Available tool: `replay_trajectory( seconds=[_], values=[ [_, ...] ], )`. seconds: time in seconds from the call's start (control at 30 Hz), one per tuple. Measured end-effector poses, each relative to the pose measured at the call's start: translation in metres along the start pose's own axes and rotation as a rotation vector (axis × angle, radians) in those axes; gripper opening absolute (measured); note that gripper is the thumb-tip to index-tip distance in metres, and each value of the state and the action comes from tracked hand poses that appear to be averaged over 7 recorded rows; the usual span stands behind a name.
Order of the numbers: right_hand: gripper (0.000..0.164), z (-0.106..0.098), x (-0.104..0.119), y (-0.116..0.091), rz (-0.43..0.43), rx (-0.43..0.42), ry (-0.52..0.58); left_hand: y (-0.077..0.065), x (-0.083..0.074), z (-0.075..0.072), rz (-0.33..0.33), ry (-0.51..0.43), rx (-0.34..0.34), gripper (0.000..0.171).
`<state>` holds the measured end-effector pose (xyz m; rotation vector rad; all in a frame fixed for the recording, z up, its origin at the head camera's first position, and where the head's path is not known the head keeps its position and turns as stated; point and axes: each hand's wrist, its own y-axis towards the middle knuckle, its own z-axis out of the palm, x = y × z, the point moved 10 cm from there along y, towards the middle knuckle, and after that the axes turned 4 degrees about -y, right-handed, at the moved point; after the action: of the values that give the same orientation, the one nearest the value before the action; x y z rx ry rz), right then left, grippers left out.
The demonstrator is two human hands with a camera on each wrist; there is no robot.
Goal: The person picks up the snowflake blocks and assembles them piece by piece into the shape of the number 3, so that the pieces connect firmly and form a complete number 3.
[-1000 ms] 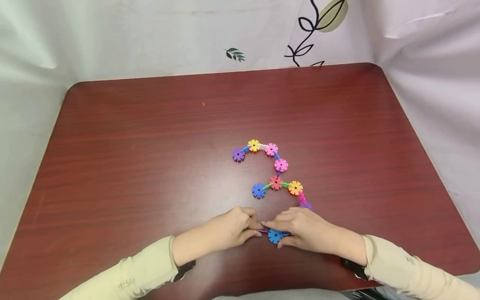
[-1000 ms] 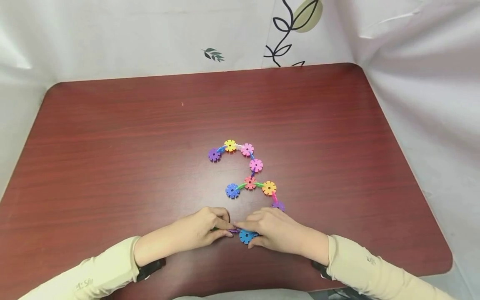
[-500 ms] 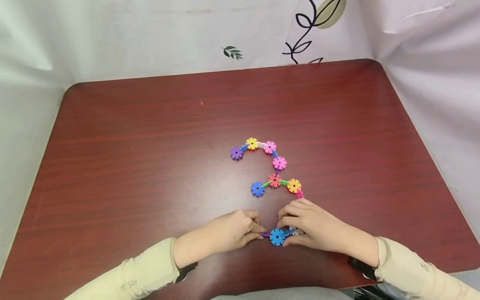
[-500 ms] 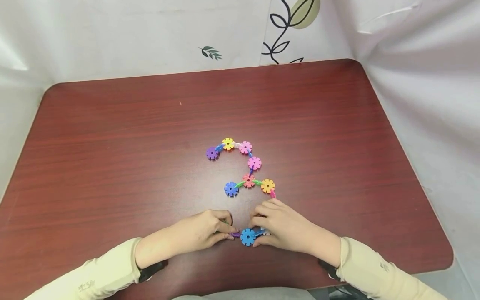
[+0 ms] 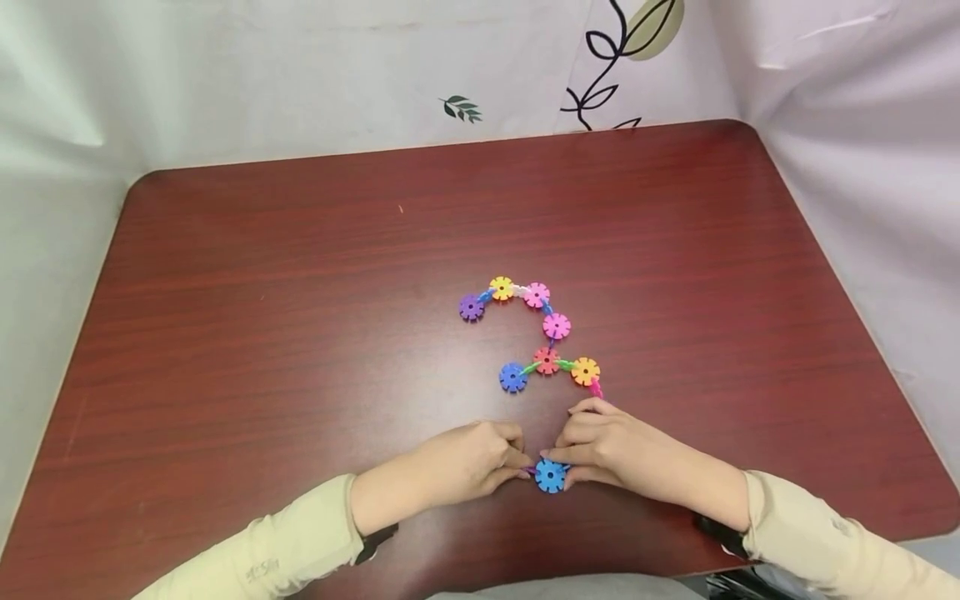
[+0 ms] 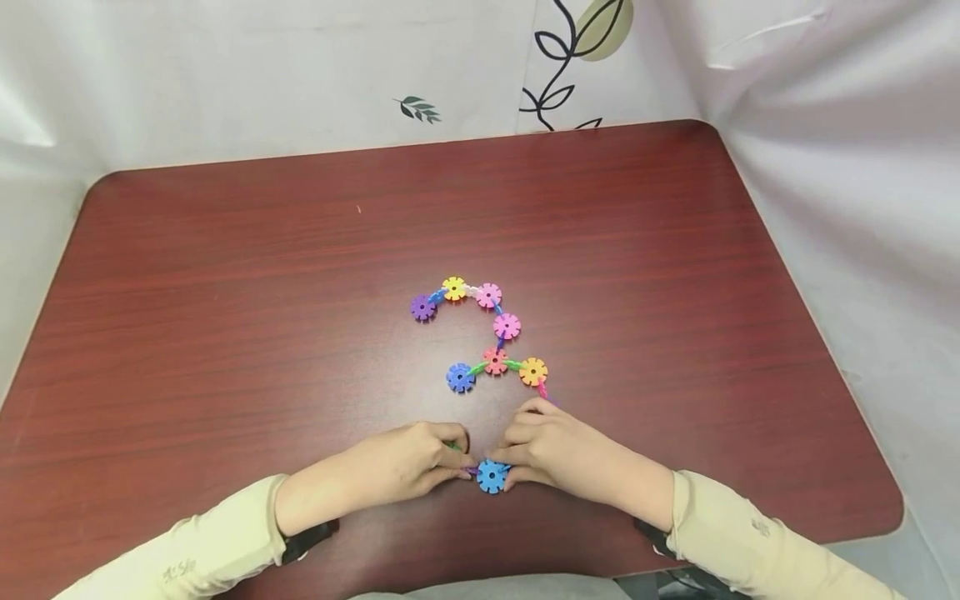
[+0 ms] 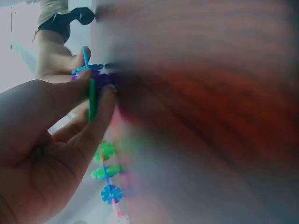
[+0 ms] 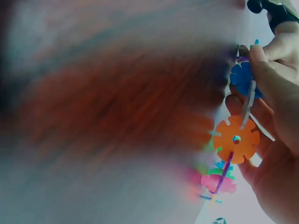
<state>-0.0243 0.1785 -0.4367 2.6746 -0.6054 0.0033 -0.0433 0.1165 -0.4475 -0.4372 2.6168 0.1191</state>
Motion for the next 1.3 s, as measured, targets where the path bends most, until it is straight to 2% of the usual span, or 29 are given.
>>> replay_trajectory(
  seconds=[0.13,0.27,0.33,0.4,0.5,0.63,0.73,0.8,0.87,1.0,1.07,1.13,1.23,1.3],
  values=[
    [0.033,-0.001,0.004,0.003,-0.053,-0.023,-0.034,0.003,0.002,0.002,0.008,-0.050,-0.015,0.017],
    [0.033,-0.001,0.004,0.005,-0.060,-0.047,-0.038,0.004,0.009,0.001,-0.013,-0.133,-0.038,0.016],
    [0.033,0.000,0.004,0.006,-0.065,-0.046,-0.029,0.004,0.014,0.003,-0.032,-0.178,-0.011,0.019],
    [0.037,0.001,0.004,0.006,-0.063,-0.029,0.000,0.002,0.021,0.005,-0.078,-0.242,0.035,0.025],
    [0.048,0.001,0.002,0.001,-0.038,0.007,0.067,-0.004,0.033,0.009,-0.200,-0.375,0.108,0.040],
    [0.058,-0.011,-0.011,-0.013,0.075,-0.007,0.176,-0.016,0.043,0.004,-0.295,-0.462,0.127,0.046],
    [0.055,-0.025,-0.027,-0.024,0.179,-0.082,0.190,-0.024,0.049,-0.007,-0.304,-0.411,0.112,0.039],
    [0.056,-0.033,-0.042,-0.030,0.266,-0.108,0.157,-0.029,0.057,-0.022,-0.303,-0.342,0.072,0.033],
    [0.059,-0.038,-0.055,-0.033,0.332,-0.107,0.108,-0.031,0.072,-0.045,-0.318,-0.255,-0.019,0.029],
    [0.063,-0.035,-0.068,-0.033,0.378,-0.049,0.047,-0.027,0.105,-0.100,-0.354,-0.041,-0.246,0.033],
    [0.062,-0.028,-0.068,-0.030,0.365,-0.024,0.037,-0.019,0.118,-0.113,-0.370,0.022,-0.280,0.044],
    [0.059,-0.019,-0.068,-0.027,0.368,0.004,0.037,-0.009,0.129,-0.113,-0.364,0.064,-0.252,0.053],
    [0.056,-0.006,-0.066,-0.024,0.379,0.047,0.056,0.000,0.141,-0.100,-0.363,0.053,-0.171,0.057],
    [0.056,0.000,-0.064,-0.022,0.380,0.063,0.070,0.001,0.146,-0.092,-0.384,0.033,-0.147,0.055]
  ],
)
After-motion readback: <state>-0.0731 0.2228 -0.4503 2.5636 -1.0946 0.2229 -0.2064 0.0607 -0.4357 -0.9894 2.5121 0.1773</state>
